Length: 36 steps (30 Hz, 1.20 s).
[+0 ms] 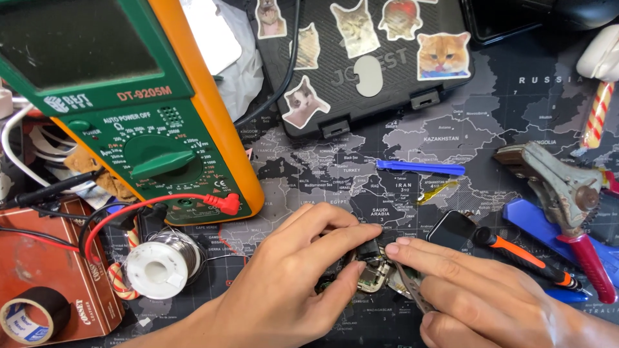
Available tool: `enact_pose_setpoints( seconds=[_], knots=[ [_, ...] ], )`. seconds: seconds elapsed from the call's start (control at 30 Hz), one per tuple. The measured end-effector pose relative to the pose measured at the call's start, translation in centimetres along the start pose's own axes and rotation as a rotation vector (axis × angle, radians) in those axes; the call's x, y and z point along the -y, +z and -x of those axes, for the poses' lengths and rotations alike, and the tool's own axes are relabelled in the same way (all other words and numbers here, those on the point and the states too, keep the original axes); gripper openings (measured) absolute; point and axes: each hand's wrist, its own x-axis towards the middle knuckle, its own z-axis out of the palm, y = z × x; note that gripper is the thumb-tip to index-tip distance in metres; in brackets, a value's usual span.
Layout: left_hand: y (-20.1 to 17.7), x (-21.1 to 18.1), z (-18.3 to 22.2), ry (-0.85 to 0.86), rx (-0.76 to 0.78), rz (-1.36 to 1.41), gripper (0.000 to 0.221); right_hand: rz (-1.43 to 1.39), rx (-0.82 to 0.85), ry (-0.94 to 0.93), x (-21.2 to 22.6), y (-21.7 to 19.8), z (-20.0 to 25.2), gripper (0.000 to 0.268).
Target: Repairing or disassembling a small electronic device using tweezers and hands
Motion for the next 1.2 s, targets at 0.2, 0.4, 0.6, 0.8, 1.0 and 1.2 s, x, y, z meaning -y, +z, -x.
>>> enact_pose_setpoints(
  seconds=[0.2,0.4,0.6,0.8,1.0,1.2],
  knots=[
    [-0.1,0.4,0.5,-0.007,-0.017,0.001,0.033,-0.005,-0.022,0.01,0.0,1.0,0.2,0.009],
    [-0.2,0.8,1.0,-0.017,-0.03,0.025,0.033,0.031,0.001,0.074,0.1,1.6,0.3,0.015],
    [-0.5,1.4,1.5,-0.006,-0.025,0.058,0.034,0.151,0.004,0.139,1.0,2.7,-0.5,0.014],
    [-0.7,2.1,1.8,-0.006,0.003,0.068,0.032,0.263,0.058,0.054,0.1,4.2,0.7,0.018],
    [-0.5,2.8,2.4,-0.004,0.02,0.068,0.031,0.198,-0.037,0.173,1.3,5.0,-0.4,0.013],
    [-0.3,2.7,2.4,0.002,0.01,0.058,0.032,0.256,-0.049,0.059,1.5,5.8,-0.4,0.017]
  ],
)
